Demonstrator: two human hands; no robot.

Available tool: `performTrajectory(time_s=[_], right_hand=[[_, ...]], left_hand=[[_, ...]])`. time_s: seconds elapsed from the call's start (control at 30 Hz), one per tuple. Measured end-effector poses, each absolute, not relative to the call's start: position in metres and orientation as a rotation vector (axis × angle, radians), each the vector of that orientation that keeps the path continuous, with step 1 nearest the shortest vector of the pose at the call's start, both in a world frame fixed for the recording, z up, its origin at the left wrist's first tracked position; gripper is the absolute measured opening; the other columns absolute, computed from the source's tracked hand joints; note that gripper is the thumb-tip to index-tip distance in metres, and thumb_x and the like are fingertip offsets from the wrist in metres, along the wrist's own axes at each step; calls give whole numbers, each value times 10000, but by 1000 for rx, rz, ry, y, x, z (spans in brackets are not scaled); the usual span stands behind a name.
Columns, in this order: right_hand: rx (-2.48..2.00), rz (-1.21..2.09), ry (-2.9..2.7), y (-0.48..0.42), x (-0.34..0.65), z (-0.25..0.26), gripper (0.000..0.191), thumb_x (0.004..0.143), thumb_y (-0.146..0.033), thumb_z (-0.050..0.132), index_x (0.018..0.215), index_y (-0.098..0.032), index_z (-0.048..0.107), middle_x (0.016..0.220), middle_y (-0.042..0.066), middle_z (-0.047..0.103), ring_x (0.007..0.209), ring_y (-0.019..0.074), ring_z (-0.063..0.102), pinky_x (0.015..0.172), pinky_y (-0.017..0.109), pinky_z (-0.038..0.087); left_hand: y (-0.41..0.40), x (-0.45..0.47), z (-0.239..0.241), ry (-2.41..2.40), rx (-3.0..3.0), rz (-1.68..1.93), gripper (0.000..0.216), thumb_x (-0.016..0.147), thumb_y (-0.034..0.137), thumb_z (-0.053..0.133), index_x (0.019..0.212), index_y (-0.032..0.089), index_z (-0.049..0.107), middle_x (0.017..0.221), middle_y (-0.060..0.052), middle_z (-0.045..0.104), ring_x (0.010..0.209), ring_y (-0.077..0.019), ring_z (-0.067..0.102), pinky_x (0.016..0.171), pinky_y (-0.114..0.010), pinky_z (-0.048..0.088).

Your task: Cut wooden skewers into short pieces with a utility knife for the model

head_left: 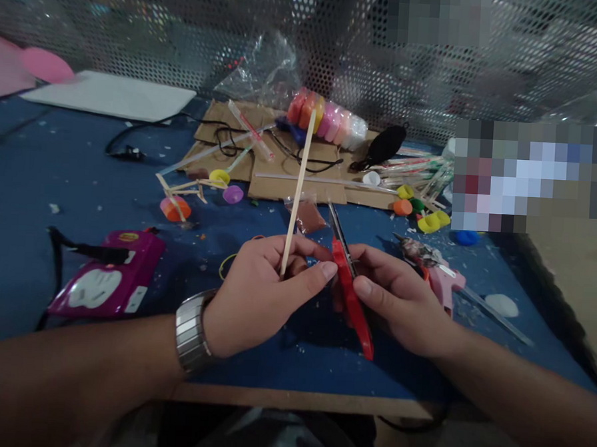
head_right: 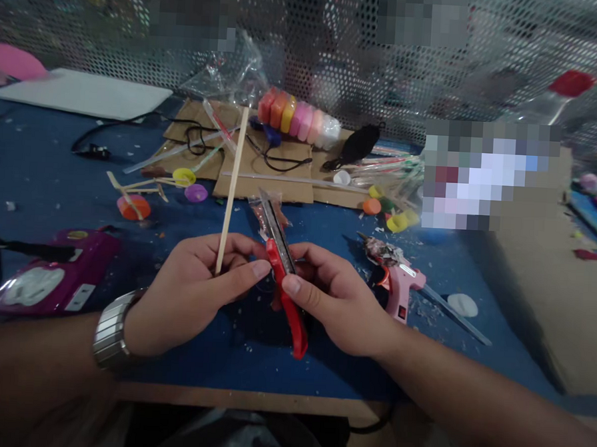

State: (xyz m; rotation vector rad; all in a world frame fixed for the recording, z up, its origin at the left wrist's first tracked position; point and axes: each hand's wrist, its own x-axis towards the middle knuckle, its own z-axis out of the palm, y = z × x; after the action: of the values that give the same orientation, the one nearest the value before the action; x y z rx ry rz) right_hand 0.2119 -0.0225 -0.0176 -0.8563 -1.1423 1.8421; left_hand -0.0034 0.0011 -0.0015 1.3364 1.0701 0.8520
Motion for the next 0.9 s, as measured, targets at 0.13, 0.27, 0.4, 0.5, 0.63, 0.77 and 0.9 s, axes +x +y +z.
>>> performTrajectory(time_s=[0.13,0.27,0.4,0.5,0.63,0.77,0.9], right_hand=[[-930,1737,-1248,-24,211,-17,293,997,-418,832,1189,-228,719,949,2,793,789,79,747,707,136,596],[-1011,1519,-1443,-26,211,-19,286,1001,-388,825,1230,-248,725,1030,10,815,873,102,750,788,169,601],[-1081,1311,-1635,-27,211,-21,334,1013,-378,798,1312,-251,720,1038,16,815,874,138,740,770,219,586],[-1128,1270,-1695,-29,210,-22,343,1018,-410,779,1310,-237,729,944,12,797,836,165,739,705,244,571],[-1141,1304,-1657,-30,206,-22,329,1008,-374,782,1297,-224,732,1032,32,834,856,171,760,742,252,595],[-1160,1302,-1641,-31,204,-20,300,983,-335,795,1252,-217,741,1064,39,849,862,177,770,760,256,610],[-1240,1232,-1697,-32,204,-19,323,974,-387,792,1243,-213,751,936,24,816,785,189,749,681,273,587]], left_hand=[[2,-4,-1,1127,1386,879,258,853,401,782,859,143,786,584,16,582,526,-84,407,470,-208,309],[2,-4,-1,1184,1425,875,259,835,399,757,847,145,804,600,-9,634,531,-95,442,479,-212,345],[1,-4,0,1238,1449,894,244,799,384,749,837,149,801,603,-7,651,523,-97,482,479,-207,376],[3,-3,1,1242,1469,926,217,768,365,740,783,151,775,550,20,602,487,-83,450,449,-195,343],[7,-2,0,1248,1501,928,229,754,379,720,766,156,769,554,10,630,501,-99,491,459,-206,383],[9,-2,0,1257,1510,912,243,741,393,705,755,156,759,584,-5,669,527,-110,526,483,-215,418],[8,-1,-1,1263,1457,904,218,714,379,707,724,163,734,537,29,617,495,-89,485,455,-198,373]])
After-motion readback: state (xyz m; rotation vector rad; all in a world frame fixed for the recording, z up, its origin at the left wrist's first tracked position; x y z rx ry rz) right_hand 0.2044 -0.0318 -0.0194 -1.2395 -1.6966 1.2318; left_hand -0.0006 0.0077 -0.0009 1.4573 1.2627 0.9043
